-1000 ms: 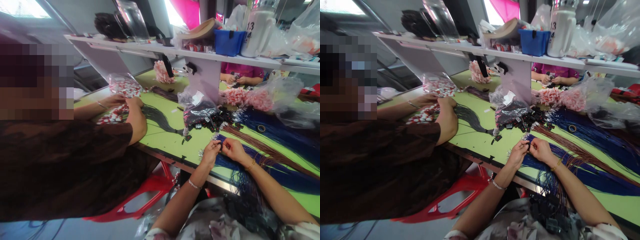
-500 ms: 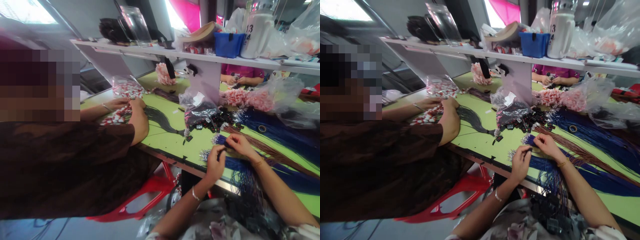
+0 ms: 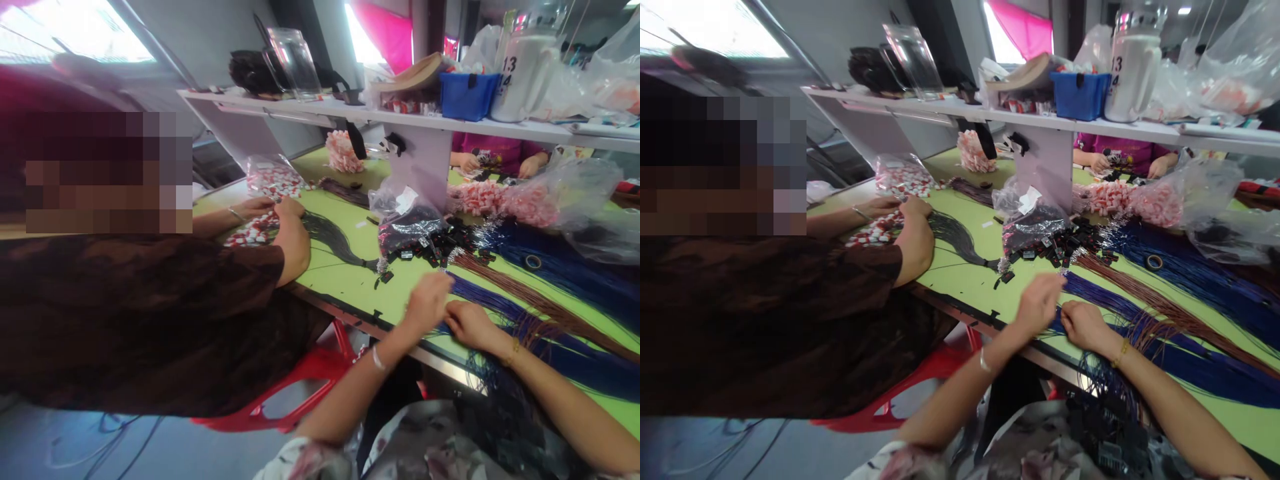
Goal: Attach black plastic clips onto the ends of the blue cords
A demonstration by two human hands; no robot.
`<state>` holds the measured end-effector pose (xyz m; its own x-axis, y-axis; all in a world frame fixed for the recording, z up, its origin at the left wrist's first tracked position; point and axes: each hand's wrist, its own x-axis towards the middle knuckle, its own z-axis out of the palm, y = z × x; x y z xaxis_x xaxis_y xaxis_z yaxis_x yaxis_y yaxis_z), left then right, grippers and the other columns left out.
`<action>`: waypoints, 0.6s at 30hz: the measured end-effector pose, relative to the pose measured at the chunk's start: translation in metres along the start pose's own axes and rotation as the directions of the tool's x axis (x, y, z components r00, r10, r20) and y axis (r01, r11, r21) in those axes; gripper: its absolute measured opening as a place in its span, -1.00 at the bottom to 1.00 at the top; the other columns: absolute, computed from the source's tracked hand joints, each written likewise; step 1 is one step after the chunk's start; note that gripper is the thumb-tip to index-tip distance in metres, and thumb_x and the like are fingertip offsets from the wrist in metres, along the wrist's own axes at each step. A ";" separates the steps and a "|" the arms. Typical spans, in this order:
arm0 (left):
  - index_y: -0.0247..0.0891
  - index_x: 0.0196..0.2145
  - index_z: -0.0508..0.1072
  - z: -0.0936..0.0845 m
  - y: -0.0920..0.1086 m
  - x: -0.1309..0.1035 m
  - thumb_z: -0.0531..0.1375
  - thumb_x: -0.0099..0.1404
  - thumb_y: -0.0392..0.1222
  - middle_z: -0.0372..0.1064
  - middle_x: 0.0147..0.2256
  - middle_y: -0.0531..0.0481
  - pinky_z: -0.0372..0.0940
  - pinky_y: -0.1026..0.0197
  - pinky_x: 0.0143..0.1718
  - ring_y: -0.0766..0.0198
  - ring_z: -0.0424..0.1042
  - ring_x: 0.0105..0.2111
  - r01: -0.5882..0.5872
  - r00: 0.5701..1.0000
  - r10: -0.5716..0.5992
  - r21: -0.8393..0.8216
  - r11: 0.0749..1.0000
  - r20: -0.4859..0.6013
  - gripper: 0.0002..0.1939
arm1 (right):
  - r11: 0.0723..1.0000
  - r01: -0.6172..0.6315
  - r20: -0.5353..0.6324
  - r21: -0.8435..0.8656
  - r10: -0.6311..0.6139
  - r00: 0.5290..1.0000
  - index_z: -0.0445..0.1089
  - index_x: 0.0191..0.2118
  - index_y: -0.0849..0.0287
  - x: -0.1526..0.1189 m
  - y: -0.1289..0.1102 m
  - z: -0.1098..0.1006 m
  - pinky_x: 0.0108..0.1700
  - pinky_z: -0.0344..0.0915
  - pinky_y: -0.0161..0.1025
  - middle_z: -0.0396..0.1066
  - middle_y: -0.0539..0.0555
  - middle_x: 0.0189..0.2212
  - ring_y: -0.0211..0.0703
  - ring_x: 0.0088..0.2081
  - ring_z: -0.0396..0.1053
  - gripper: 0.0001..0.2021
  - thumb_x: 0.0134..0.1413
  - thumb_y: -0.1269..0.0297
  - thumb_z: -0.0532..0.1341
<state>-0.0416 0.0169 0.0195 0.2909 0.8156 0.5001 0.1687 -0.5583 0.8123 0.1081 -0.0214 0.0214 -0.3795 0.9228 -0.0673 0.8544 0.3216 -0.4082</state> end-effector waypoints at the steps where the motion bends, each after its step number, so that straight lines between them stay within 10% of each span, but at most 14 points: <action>1: -0.19 -0.20 0.50 -0.015 -0.016 0.021 0.13 0.19 -0.29 0.41 -0.19 -0.15 0.17 0.03 0.02 0.07 0.31 -0.09 0.097 0.990 -0.089 0.069 0.993 -0.110 -0.78 | 0.999 0.031 -0.027 -0.032 -0.032 0.999 0.31 -0.39 0.18 0.000 0.000 0.002 -0.35 0.02 -0.30 0.38 0.08 -0.42 -0.22 -0.40 0.25 -0.89 0.09 0.40 0.06; 5: -0.28 -0.17 0.48 -0.054 -0.073 0.073 0.12 0.14 -0.41 0.35 -0.13 -0.23 0.12 0.00 0.03 0.01 0.29 -0.08 0.269 0.963 -0.231 0.442 0.856 -0.138 -0.70 | 0.988 0.087 -0.059 -0.124 -0.095 0.994 0.28 -0.36 0.20 -0.001 0.000 0.005 -0.35 0.02 -0.27 0.36 0.11 -0.44 -0.20 -0.42 0.25 -0.87 0.14 0.40 0.01; 9: -0.27 -0.19 0.48 -0.057 -0.099 0.074 0.11 0.17 -0.37 0.30 -0.20 -0.17 0.20 0.12 -0.16 0.11 0.35 -0.27 0.300 0.946 -0.318 0.569 0.765 -0.072 -0.75 | 0.997 0.063 -0.099 -0.052 -0.068 0.993 0.23 -0.36 0.19 -0.002 0.003 0.003 -0.35 0.04 -0.29 0.33 0.08 -0.46 -0.23 -0.44 0.23 -0.89 0.14 0.40 0.00; 18: -0.26 -0.31 0.43 -0.065 -0.071 0.046 0.16 0.16 -0.26 0.35 -0.28 -0.06 0.20 0.21 -0.25 0.27 0.31 -0.37 0.224 0.973 -0.195 0.302 0.926 -0.124 -0.89 | 0.856 0.068 -0.272 0.512 0.086 0.959 0.19 -0.45 0.17 0.010 0.015 0.004 -0.42 0.11 -0.37 0.25 -0.06 -0.55 -0.31 -0.50 0.17 -0.89 0.07 0.32 0.07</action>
<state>-0.1014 0.1044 0.0042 0.1337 0.9213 0.3650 0.5062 -0.3802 0.7741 0.1156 -0.0085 0.0114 -0.1938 0.9699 0.1478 0.5238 0.2296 -0.8203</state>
